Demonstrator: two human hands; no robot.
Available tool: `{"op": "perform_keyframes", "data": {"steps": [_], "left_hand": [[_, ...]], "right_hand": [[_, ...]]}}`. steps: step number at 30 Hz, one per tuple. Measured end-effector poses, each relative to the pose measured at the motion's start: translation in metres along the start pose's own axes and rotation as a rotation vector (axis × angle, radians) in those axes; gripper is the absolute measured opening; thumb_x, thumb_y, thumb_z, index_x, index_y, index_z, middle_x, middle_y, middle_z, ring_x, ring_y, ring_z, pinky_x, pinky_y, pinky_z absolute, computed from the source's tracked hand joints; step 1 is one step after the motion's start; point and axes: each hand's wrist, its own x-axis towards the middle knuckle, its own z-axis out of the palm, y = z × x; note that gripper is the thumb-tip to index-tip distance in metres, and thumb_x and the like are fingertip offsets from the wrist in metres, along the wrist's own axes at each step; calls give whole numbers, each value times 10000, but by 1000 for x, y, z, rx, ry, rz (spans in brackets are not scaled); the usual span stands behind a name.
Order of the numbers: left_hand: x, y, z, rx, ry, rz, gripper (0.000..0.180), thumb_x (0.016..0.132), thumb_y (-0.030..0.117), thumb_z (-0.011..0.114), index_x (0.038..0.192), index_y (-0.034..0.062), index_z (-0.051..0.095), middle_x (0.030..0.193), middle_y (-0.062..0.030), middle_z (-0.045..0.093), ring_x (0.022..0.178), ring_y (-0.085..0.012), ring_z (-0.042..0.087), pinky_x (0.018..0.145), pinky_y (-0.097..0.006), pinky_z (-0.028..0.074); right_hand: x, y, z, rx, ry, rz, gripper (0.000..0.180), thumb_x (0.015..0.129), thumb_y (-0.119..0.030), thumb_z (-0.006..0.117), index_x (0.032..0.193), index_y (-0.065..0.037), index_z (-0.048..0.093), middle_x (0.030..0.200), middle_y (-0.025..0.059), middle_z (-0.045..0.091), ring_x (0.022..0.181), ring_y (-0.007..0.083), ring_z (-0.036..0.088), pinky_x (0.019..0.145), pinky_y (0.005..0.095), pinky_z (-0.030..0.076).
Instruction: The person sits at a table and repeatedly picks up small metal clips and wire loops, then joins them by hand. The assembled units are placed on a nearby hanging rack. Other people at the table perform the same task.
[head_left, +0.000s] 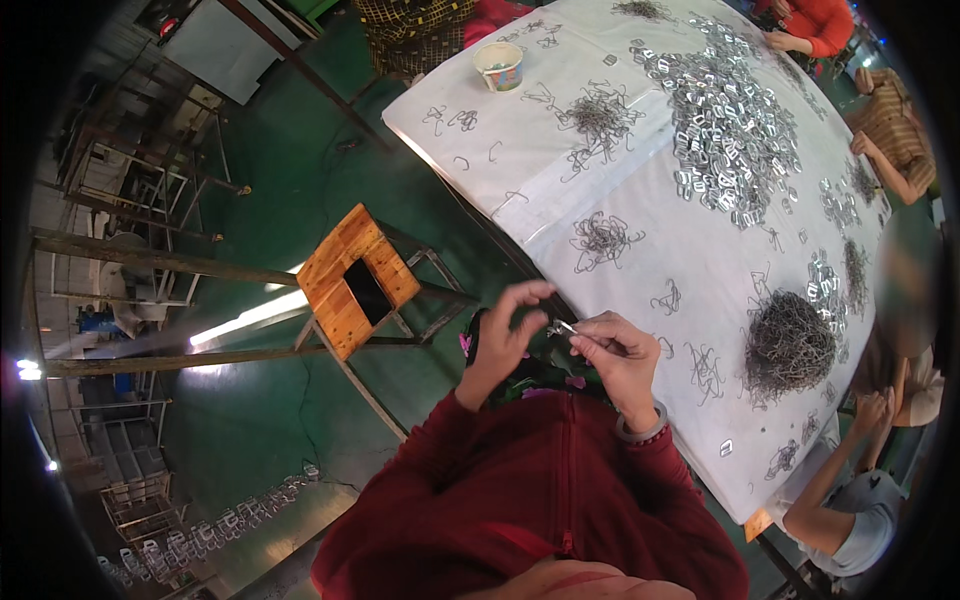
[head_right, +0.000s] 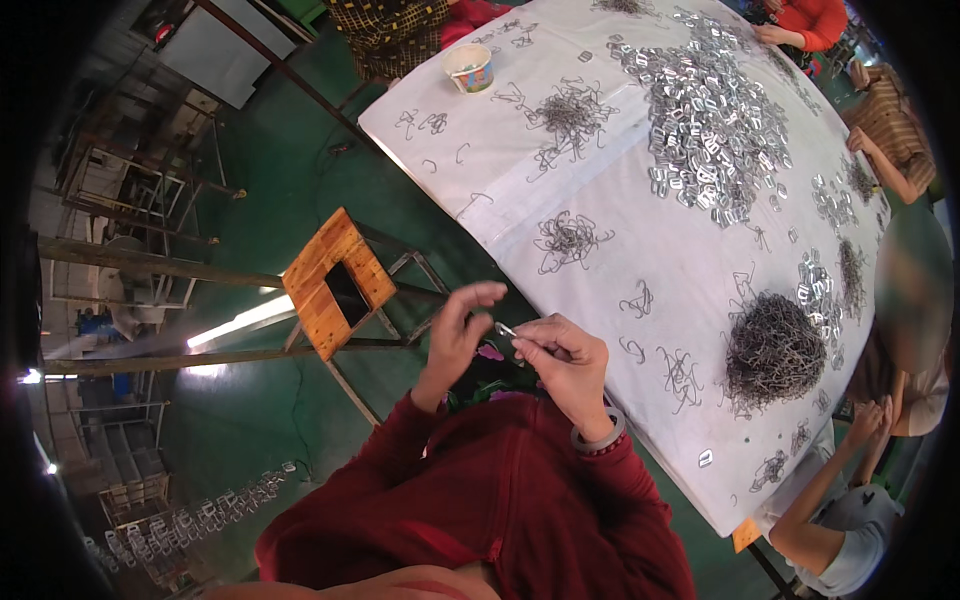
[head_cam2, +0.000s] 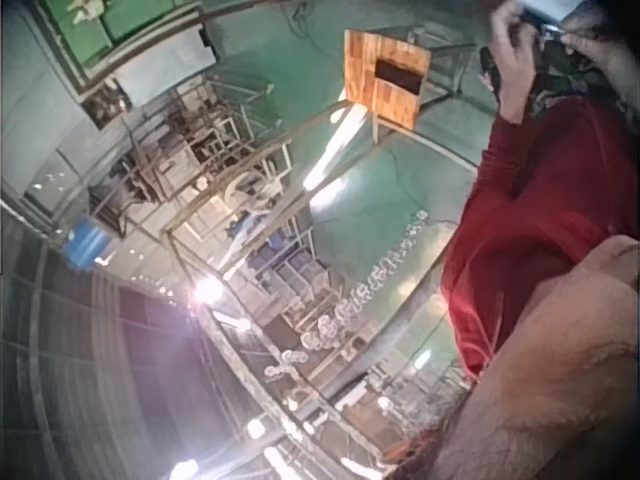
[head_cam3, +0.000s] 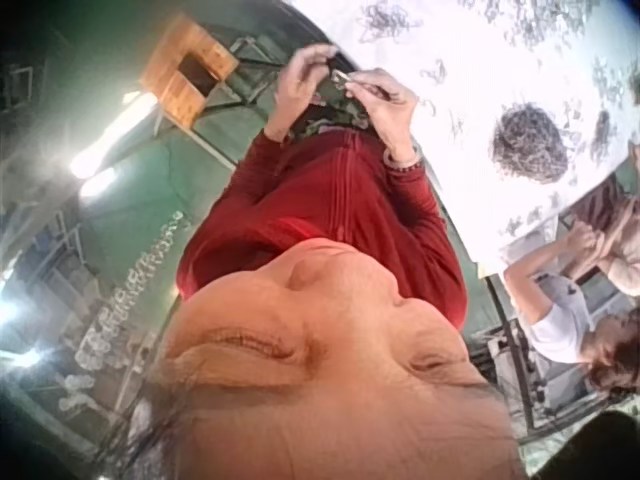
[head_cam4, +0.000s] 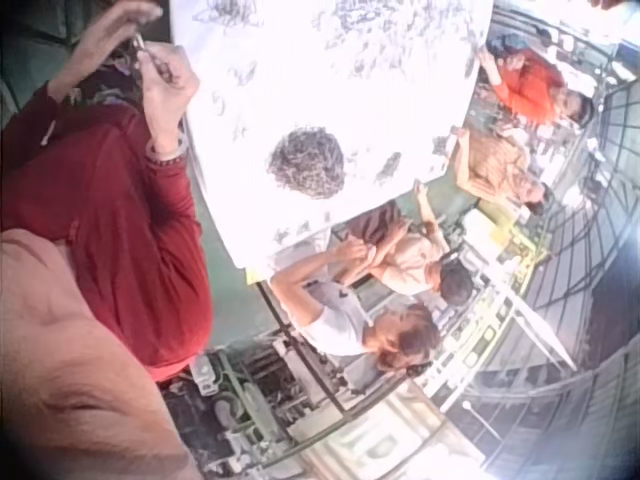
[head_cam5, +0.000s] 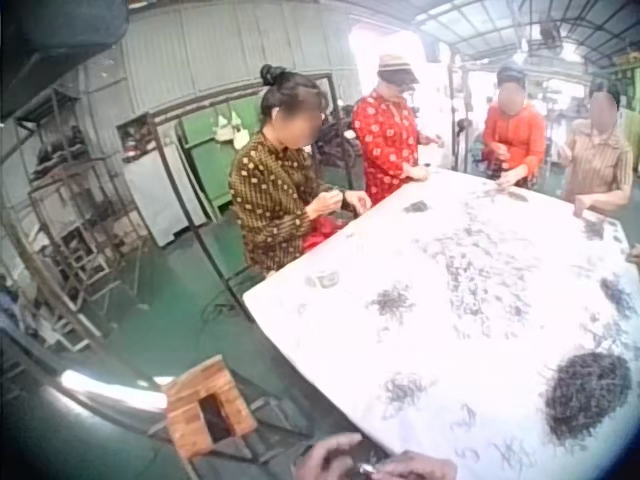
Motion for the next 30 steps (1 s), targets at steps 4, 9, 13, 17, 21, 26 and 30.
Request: {"op": "perform_keyframes", "data": {"steps": [4,9,13,17,21,26,30], "left_hand": [[90,-24,3,132,35,-109,148,884,61,600,969,-55,635,889,-88,669,807,-81,608,680,-218,484],[182,-89,28,499,-10,15,155,839,80,621,919,-52,637,834,-179,643,721,-268,629,666,-341,509],[191,-125,43,810,-17,122,116,819,56,598,882,-41,611,831,-212,607,768,-379,596,691,-416,493],[182,-109,44,694,-52,154,101,842,54,562,895,-27,588,852,-209,604,782,-366,594,681,-412,483],[157,-82,36,460,-58,81,124,867,64,533,943,-8,598,843,-197,608,751,-329,610,686,-389,488],[155,-93,25,468,-54,159,129,888,51,516,956,5,615,771,-120,602,592,-156,580,573,-299,485],[169,-95,23,112,-15,-188,145,908,75,528,998,-13,599,896,-83,629,715,-129,596,586,-261,520]], "right_hand": [[2,10,-5,14,-45,12,150,763,155,632,873,62,672,887,119,638,718,131,606,643,225,503],[2,11,-6,30,-62,40,151,762,155,629,868,57,675,880,116,642,725,131,612,644,226,502],[2,9,-10,12,-75,56,153,771,142,630,889,57,678,878,102,641,731,127,614,648,222,504],[0,11,-10,13,-57,62,158,770,144,630,897,61,675,878,96,639,727,123,614,651,219,504],[-7,10,-11,-96,-56,38,119,774,108,641,859,38,684,835,68,643,710,95,594,634,208,472],[-10,20,-4,-37,-94,27,116,780,96,632,875,43,674,846,56,645,749,87,613,656,212,490],[-19,20,3,6,-134,53,118,783,94,628,877,39,674,856,60,645,762,93,630,655,211,493]]}}
